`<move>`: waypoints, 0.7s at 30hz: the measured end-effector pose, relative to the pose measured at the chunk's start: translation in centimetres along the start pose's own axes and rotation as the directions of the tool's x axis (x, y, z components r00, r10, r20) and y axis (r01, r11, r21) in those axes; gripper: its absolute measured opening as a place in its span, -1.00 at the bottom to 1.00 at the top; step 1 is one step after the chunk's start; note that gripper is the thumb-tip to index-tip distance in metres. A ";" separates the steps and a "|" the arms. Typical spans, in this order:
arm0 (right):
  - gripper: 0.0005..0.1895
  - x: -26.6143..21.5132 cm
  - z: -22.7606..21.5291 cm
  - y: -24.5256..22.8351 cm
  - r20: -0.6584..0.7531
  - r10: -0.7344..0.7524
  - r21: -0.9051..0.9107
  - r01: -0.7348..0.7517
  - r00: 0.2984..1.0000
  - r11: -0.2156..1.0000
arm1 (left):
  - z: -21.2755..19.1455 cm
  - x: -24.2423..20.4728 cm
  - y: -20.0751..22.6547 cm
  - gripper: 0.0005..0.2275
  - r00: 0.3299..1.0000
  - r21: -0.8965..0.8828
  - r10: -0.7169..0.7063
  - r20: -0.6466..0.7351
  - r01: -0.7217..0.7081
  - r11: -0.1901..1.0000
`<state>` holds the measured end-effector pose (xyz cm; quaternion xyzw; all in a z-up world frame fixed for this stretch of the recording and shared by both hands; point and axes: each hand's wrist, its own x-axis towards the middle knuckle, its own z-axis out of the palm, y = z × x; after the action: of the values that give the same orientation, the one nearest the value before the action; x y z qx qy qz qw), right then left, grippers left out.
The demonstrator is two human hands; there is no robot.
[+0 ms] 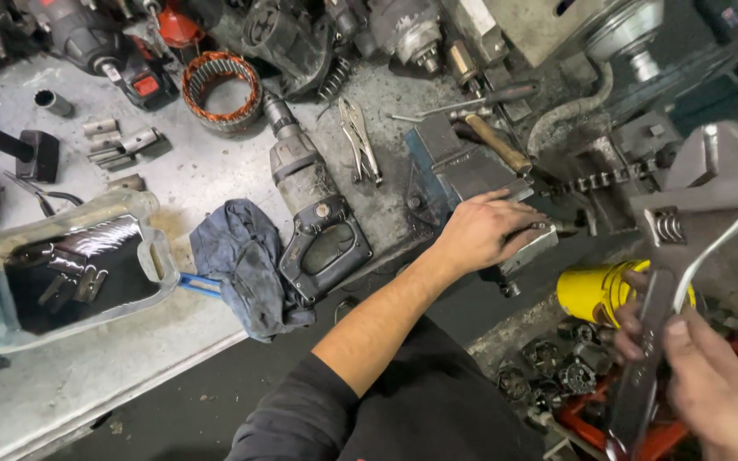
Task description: The person fits an adjustable wrench onto a metal workpiece held in a bench vise, turning the wrench jaw adjustment to set the opening, and strikes the workpiece with a ball-peen hammer. They reposition the wrench on the part and re-tighten the jaw several times while working at the bench.
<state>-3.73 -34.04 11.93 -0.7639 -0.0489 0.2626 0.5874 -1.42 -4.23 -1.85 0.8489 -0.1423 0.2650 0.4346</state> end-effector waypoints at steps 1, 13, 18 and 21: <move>-0.39 -0.3 -0.5 0.5 -0.018 -0.009 -0.011 0.008 1.000 1.000 | -0.1 0.0 0.0 -0.78 1.000 -0.014 0.004 0.007 -0.003 1.000; -0.64 0.7 3.5 2.3 -0.153 0.071 -0.286 -0.113 0.986 0.952 | -0.3 0.0 -0.1 -0.79 1.000 -0.026 0.014 -0.018 -0.014 1.000; -0.64 1.7 3.4 3.7 -0.196 0.079 -0.230 -0.124 0.977 0.965 | 0.3 0.0 -0.4 -0.79 1.000 -0.004 0.026 -0.015 -0.026 1.000; -0.57 1.9 4.4 3.0 -0.236 0.044 -0.386 -0.135 0.971 0.912 | 0.3 -0.1 -0.4 -0.79 1.000 -0.003 0.012 -0.018 -0.012 1.000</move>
<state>-4.81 -30.42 7.81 -0.8936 -0.0003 0.1871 0.4080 -1.16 -4.26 -2.33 0.8449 -0.1440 0.2749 0.4357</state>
